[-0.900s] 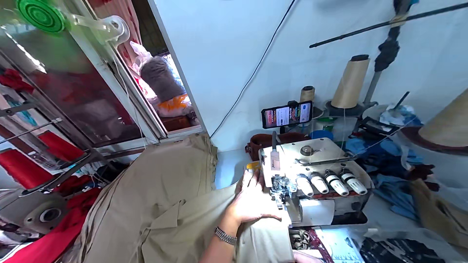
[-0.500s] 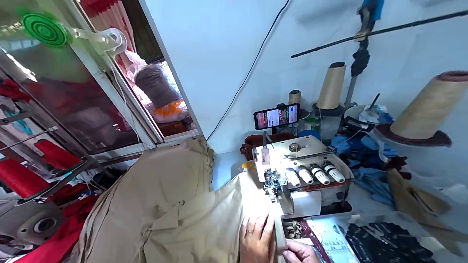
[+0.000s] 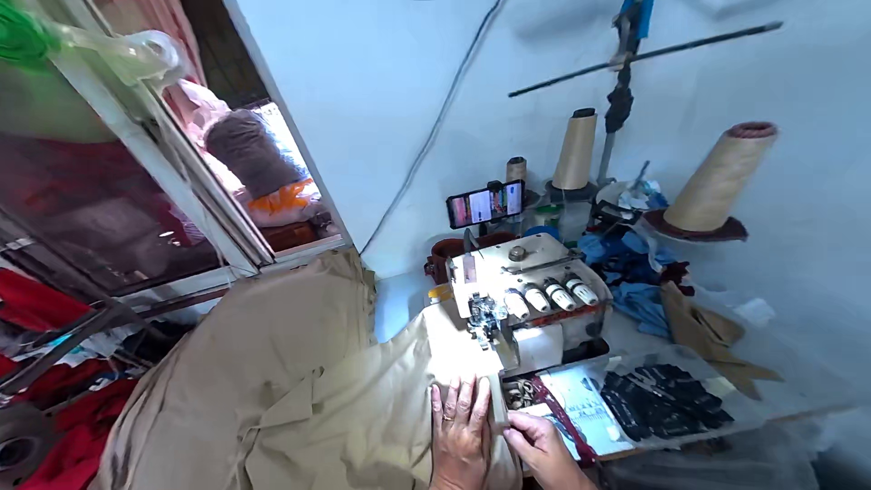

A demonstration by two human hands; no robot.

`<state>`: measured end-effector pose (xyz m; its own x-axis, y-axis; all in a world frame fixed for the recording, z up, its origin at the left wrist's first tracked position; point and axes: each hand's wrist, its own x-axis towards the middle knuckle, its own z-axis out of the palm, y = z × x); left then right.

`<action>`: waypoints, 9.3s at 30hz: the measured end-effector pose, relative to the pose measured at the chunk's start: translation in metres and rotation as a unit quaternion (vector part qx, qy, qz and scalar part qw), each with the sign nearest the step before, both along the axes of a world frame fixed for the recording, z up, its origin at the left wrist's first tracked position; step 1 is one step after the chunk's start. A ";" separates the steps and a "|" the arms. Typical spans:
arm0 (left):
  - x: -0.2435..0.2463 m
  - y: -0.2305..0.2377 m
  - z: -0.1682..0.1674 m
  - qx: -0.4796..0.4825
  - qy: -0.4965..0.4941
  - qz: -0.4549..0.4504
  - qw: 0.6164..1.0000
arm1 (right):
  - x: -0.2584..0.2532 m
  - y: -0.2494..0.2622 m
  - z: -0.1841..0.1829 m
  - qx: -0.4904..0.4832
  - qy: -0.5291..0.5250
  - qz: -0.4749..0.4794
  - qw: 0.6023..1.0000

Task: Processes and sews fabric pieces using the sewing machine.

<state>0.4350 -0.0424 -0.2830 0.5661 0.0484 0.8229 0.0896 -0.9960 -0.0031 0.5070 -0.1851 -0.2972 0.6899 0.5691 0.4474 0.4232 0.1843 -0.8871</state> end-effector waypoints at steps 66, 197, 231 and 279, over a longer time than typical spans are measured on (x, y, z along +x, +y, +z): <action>-0.001 0.002 -0.002 -0.018 -0.004 -0.025 1.000 | 0.090 -0.163 0.060 -0.325 -0.005 -0.286 0.901; -0.048 -0.066 0.059 -0.675 0.095 -0.187 0.707 | -0.037 -0.049 0.058 0.025 0.310 -0.011 0.950; 0.018 -0.034 0.081 -0.161 0.132 -0.002 0.978 | 0.049 0.021 0.140 -0.068 0.352 -0.091 0.929; 0.000 -0.023 0.074 -0.165 0.160 -0.108 0.967 | -0.026 0.019 0.016 0.051 0.004 -0.155 0.987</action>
